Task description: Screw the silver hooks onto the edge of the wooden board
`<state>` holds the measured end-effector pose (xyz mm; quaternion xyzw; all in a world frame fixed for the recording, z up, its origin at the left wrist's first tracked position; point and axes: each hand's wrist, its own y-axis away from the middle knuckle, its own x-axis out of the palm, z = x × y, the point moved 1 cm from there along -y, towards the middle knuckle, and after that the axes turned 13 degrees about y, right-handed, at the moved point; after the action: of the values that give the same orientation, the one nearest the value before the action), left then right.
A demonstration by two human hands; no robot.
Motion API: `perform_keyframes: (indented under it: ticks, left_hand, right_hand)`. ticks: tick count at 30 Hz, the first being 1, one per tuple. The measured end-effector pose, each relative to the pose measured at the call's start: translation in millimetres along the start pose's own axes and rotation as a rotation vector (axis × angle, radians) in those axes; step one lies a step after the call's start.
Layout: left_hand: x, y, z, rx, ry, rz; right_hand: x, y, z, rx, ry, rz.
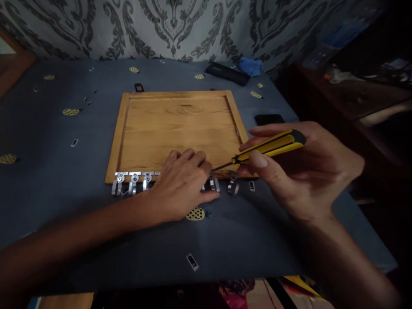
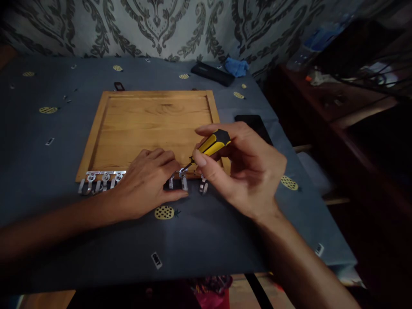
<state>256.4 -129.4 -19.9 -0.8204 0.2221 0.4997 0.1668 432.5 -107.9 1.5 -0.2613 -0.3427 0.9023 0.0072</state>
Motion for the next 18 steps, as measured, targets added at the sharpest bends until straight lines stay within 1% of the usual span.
perform_keyframes:
  ticks: [2, 4, 5, 7, 9, 11, 14, 16, 17, 18]
  left_hand:
    - [0.4, 0, 0, -0.002, -0.002, 0.002]
    - [0.6, 0, 0, -0.007, -0.001, 0.006]
    - [0.7, 0, 0, -0.01, 0.001, 0.008]
    - [0.8, 0, -1, -0.014, 0.002, 0.01]
    - [0.8, 0, -1, -0.015, 0.003, 0.015]
    - [0.6, -1, -1, -0.017, 0.004, 0.021]
    - [0.0, -1, -1, -0.022, 0.001, 0.031]
    - [-0.6, -1, -1, -0.023, 0.0, 0.038]
    - [-1.0, -1, -1, -0.025, 0.0, 0.038]
    - [-1.3, -1, -1, -0.026, 0.001, 0.039]
  right_hand:
    - [-3, -1, 0, 0.041, -0.071, 0.103]
    - [-6, -3, -1, 0.032, -0.139, 0.185]
    - [-8, -4, -2, 0.025, -0.153, 0.213]
    - [-9, -6, -3, 0.021, -0.145, 0.221]
    - [-9, -6, -4, -0.002, -0.108, 0.173]
    - [-7, -6, -4, -0.053, -0.025, 0.089]
    - [-3, -1, -4, -0.201, 0.129, -0.004]
    - [-1, 4, -4, -0.272, 0.173, -0.044]
    - [-2, 6, -3, -0.264, 0.171, -0.086]
    - [-3, 9, -3, -0.226, 0.168, -0.144]
